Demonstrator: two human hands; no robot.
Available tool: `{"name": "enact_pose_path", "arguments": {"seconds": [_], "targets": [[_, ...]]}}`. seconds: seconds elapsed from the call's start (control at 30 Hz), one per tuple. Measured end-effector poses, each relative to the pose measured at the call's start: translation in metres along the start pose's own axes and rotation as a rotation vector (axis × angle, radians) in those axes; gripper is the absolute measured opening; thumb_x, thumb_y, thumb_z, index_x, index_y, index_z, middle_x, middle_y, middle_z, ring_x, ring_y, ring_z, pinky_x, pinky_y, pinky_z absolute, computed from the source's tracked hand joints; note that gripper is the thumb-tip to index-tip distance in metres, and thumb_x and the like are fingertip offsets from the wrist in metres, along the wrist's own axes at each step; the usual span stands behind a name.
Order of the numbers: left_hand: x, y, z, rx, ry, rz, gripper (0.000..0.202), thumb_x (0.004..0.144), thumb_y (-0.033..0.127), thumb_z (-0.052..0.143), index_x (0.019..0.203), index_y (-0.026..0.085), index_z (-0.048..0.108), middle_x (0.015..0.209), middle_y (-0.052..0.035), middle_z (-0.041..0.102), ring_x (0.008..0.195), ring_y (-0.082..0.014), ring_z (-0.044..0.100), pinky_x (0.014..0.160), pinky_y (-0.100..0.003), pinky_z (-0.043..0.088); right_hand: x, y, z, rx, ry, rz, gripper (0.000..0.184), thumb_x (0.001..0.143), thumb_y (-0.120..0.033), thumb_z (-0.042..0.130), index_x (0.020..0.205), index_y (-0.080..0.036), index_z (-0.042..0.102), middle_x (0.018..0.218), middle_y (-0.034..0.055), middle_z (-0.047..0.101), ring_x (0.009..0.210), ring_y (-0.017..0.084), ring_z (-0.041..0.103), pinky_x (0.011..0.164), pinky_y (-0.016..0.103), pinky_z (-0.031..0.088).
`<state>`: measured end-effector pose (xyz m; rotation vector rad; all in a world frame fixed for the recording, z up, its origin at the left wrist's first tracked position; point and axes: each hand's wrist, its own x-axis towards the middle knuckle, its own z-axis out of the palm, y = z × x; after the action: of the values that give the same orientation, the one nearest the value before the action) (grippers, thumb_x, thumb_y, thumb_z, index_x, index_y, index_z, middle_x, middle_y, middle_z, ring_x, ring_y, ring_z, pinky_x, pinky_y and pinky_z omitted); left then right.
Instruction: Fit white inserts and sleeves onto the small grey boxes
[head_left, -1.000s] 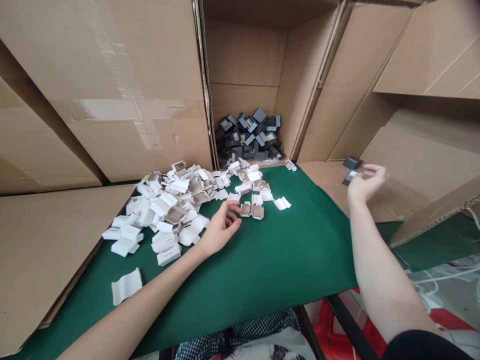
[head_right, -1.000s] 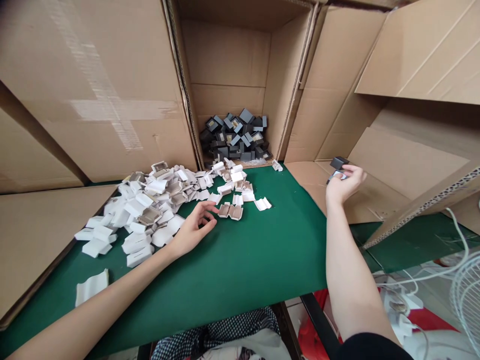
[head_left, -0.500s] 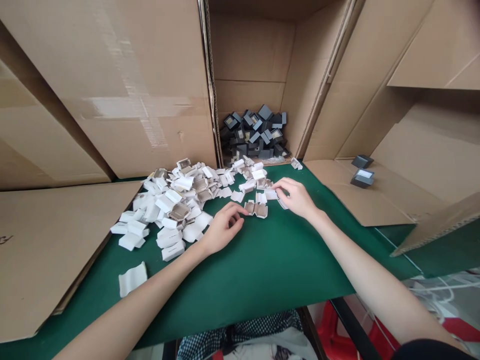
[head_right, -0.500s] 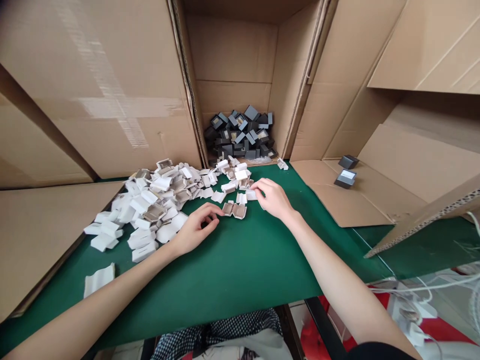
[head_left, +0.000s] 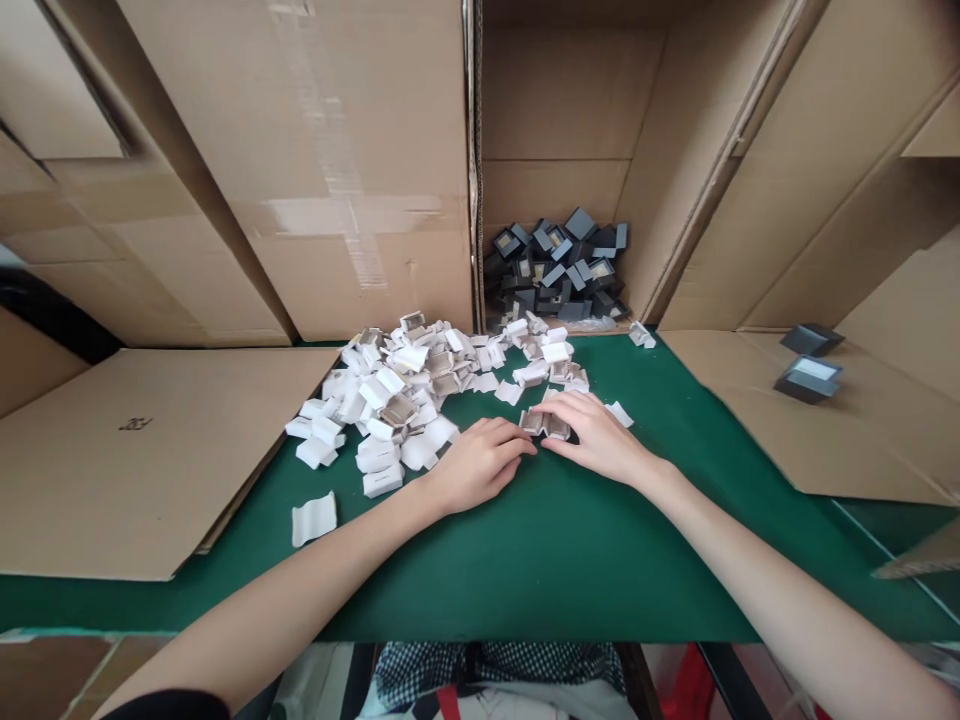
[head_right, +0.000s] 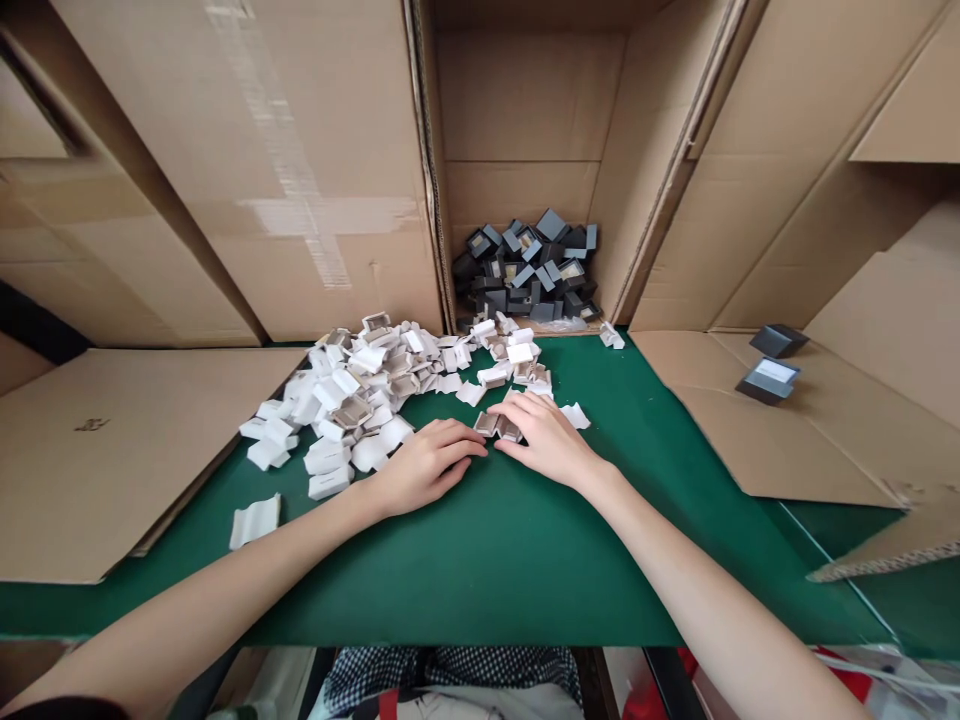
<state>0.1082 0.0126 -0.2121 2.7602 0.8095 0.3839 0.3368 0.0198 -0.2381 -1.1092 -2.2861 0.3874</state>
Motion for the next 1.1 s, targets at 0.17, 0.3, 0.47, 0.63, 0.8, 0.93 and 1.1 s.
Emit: {"name": "enact_pose_path", "arguments": {"seconds": [0.17, 0.3, 0.47, 0.63, 0.8, 0.93, 1.1], "targets": [[-0.002, 0.001, -0.009, 0.221, 0.093, -0.138, 0.035, 0.091, 0.011, 0.031, 0.110, 0.019, 0.060, 0.105, -0.0089, 0.063, 0.100, -0.0213, 0.055, 0.085, -0.037, 0.042, -0.002, -0.002, -0.006, -0.027, 0.054, 0.011, 0.032, 0.087, -0.025, 0.055, 0.118, -0.027, 0.053, 0.119, 0.0064, 0.059, 0.111, 0.027, 0.055, 0.091, 0.044, 0.043], [-0.001, -0.005, -0.021, 0.443, 0.211, -0.337, 0.035, 0.087, 0.012, 0.039, 0.118, 0.019, 0.055, 0.121, -0.0139, 0.054, 0.112, -0.0301, 0.046, 0.088, -0.044, 0.042, -0.004, -0.005, -0.007, -0.011, 0.026, 0.038, 0.032, 0.086, -0.024, 0.056, 0.117, -0.028, 0.052, 0.119, 0.0050, 0.058, 0.111, 0.026, 0.054, 0.093, 0.043, 0.042], [-0.005, -0.029, -0.029, 0.538, 0.339, -0.500, 0.050, 0.081, 0.014, 0.050, 0.131, 0.017, 0.044, 0.134, -0.0187, 0.041, 0.123, -0.0353, 0.039, 0.098, -0.050, 0.037, -0.005, -0.008, -0.003, 0.044, -0.018, 0.016, 0.032, 0.087, -0.025, 0.055, 0.119, -0.028, 0.052, 0.119, 0.0057, 0.058, 0.110, 0.026, 0.054, 0.092, 0.044, 0.044], [-0.009, -0.041, -0.031, 0.560, 0.232, -0.474, 0.046, 0.084, 0.017, 0.050, 0.130, 0.018, 0.044, 0.126, -0.0145, 0.052, 0.114, -0.0311, 0.047, 0.093, -0.045, 0.039, -0.005, -0.013, -0.005, 0.149, -0.089, -0.001, 0.035, 0.086, -0.034, 0.059, 0.121, -0.028, 0.054, 0.119, 0.0066, 0.059, 0.109, 0.027, 0.054, 0.091, 0.045, 0.046], [-0.006, -0.029, -0.035, 0.510, 0.165, -0.392, 0.034, 0.084, 0.019, 0.057, 0.117, 0.019, 0.051, 0.121, -0.0118, 0.057, 0.109, -0.0299, 0.049, 0.087, -0.041, 0.037, -0.004, -0.017, -0.006, 0.522, -0.117, 0.101, 0.029, 0.088, -0.042, 0.055, 0.111, -0.024, 0.060, 0.100, 0.0052, 0.068, 0.088, 0.021, 0.064, 0.076, 0.036, 0.053], [-0.004, -0.024, -0.035, 0.509, 0.147, -0.395, 0.019, 0.082, 0.021, 0.060, 0.101, 0.019, 0.054, 0.101, -0.0096, 0.062, 0.098, -0.0271, 0.051, 0.083, -0.039, 0.036, -0.004, -0.012, -0.001, 0.563, 0.012, 0.153, 0.024, 0.091, -0.040, 0.050, 0.097, -0.022, 0.065, 0.085, 0.0033, 0.070, 0.073, 0.018, 0.065, 0.068, 0.034, 0.052], [-0.004, -0.022, -0.031, 0.498, 0.104, -0.382, 0.007, 0.084, 0.021, 0.058, 0.082, 0.018, 0.051, 0.089, -0.0076, 0.060, 0.089, -0.0236, 0.053, 0.077, -0.036, 0.036, -0.006, 0.011, -0.003, 0.151, 0.202, 0.130, 0.019, 0.090, -0.030, 0.050, 0.096, -0.023, 0.067, 0.098, 0.0039, 0.069, 0.081, 0.020, 0.063, 0.067, 0.035, 0.049]]}}
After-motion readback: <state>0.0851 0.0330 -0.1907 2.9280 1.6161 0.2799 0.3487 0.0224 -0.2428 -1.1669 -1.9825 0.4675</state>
